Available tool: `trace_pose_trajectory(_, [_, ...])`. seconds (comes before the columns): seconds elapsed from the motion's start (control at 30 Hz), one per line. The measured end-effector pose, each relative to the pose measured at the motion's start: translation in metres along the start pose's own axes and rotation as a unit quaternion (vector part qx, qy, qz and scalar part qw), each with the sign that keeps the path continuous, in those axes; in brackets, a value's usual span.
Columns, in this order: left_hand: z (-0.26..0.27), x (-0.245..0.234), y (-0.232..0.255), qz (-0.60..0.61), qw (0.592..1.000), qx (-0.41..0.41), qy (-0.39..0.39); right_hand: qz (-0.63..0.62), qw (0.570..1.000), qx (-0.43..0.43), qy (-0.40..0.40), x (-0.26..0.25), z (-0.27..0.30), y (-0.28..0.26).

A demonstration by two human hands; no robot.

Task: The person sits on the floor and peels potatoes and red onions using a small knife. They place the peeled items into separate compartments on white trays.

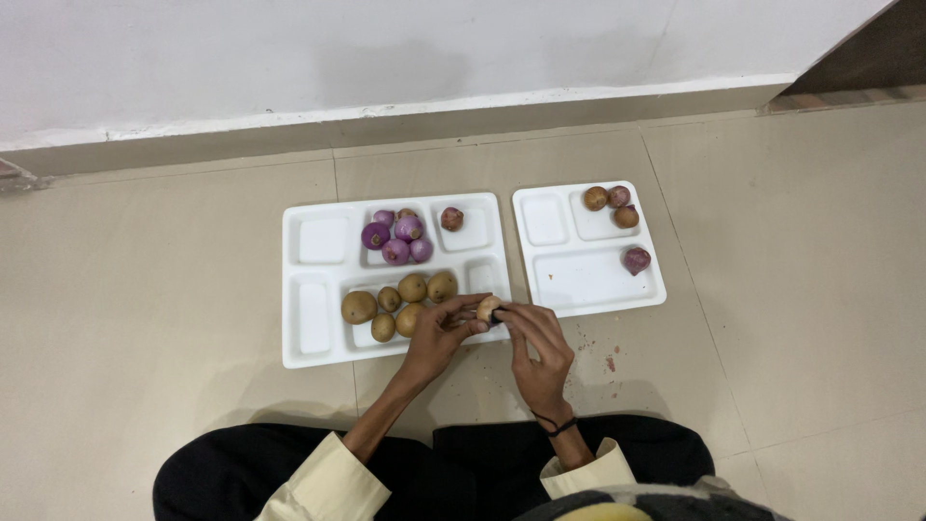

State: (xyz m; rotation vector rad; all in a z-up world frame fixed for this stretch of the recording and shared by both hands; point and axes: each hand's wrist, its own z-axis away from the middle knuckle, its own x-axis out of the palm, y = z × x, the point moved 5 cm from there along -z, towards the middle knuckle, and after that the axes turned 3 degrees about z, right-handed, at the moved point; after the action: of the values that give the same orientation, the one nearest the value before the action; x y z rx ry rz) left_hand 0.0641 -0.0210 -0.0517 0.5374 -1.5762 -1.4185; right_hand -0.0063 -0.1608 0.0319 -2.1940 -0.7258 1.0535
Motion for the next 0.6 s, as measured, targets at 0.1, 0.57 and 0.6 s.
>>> trace_pose_trajectory(0.1, [-0.002,0.002,-0.002,-0.011,1.000,0.001,0.000,-0.001,0.999,0.034,0.015,0.001,-0.001,0.004])
trace_pose_trajectory(0.57, [-0.009,-0.002,-0.007,0.023,0.999,-0.019,0.020,-0.013,1.000,0.019,0.008,0.009,0.004,0.007])
trace_pose_trajectory(0.6, [-0.011,0.000,-0.008,0.013,1.000,-0.017,0.019,-0.021,0.997,0.069,0.010,0.008,0.002,0.014])
